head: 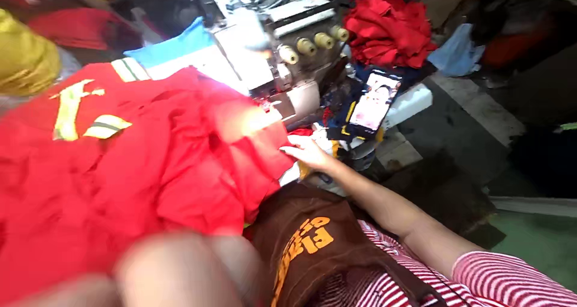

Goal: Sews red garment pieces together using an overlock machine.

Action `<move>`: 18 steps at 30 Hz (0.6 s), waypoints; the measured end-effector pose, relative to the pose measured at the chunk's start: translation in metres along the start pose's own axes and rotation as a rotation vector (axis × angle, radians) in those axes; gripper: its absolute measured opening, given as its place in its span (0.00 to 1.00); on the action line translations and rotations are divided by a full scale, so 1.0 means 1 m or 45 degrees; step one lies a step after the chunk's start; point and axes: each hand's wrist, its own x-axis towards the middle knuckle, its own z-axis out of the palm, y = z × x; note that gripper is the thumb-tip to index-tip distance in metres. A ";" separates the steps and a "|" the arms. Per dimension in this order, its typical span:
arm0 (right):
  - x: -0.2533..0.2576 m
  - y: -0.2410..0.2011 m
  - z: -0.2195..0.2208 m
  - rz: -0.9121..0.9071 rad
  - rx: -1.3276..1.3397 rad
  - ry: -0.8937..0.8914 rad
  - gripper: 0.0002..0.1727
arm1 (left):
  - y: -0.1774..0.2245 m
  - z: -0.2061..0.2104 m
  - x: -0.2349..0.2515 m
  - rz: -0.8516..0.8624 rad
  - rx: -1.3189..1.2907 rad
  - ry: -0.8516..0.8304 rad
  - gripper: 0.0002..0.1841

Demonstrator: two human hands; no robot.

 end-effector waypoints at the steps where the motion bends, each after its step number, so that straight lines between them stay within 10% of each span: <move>1: 0.000 0.002 0.000 -0.015 0.009 0.018 0.11 | -0.015 -0.021 0.008 0.150 0.110 0.154 0.04; 4: 0.001 0.012 0.002 -0.087 0.069 0.112 0.09 | -0.043 -0.052 0.052 0.513 0.248 0.329 0.06; 11: -0.007 0.001 0.008 -0.056 0.331 0.224 0.15 | -0.139 -0.101 0.059 0.293 1.236 -0.485 0.13; 15: -0.017 -0.008 0.008 -0.116 0.356 0.304 0.37 | -0.196 -0.134 0.053 0.157 1.247 -0.590 0.10; 18: -0.022 -0.012 0.007 -0.197 0.297 0.307 0.31 | -0.186 -0.115 0.062 0.269 1.125 -0.462 0.13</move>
